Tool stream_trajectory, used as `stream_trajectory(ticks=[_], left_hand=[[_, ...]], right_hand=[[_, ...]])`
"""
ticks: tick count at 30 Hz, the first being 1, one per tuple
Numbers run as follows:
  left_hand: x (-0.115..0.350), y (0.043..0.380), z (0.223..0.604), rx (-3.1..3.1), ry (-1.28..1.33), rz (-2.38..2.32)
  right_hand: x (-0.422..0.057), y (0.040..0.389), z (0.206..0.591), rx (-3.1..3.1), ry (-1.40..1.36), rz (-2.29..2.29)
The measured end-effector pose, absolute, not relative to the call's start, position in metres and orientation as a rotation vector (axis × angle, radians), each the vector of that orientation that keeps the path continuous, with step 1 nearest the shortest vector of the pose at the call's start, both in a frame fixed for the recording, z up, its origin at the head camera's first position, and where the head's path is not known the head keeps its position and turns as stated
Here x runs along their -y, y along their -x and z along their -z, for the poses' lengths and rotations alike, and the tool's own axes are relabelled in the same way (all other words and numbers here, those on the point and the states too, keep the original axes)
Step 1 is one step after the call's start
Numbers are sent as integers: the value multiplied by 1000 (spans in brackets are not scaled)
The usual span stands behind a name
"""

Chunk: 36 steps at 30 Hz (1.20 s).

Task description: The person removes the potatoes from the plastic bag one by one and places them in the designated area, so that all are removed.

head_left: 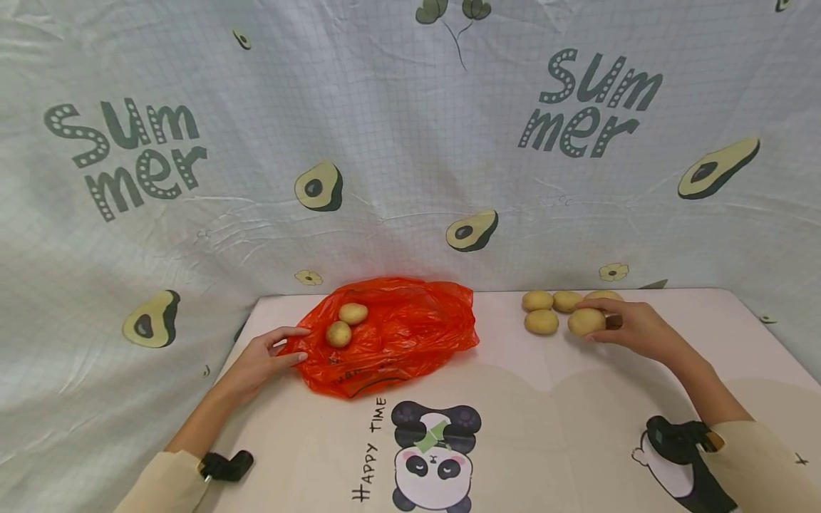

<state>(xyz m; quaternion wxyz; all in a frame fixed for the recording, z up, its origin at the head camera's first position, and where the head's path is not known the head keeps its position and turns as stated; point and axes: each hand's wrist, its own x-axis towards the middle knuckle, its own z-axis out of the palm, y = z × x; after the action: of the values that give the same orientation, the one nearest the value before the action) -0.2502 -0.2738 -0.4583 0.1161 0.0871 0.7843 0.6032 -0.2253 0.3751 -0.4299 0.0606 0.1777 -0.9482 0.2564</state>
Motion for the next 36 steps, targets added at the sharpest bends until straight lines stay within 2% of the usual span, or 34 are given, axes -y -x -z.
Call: stream_trajectory(ticks=[18,36], left_hand=[[274,252,461,-2298,-279,-1759],[273,252,456,-2348,-268,-1711]], right_hand=[[-379,234,436,2950,-344,-755],[-378,236,441,2968,-298,-775]])
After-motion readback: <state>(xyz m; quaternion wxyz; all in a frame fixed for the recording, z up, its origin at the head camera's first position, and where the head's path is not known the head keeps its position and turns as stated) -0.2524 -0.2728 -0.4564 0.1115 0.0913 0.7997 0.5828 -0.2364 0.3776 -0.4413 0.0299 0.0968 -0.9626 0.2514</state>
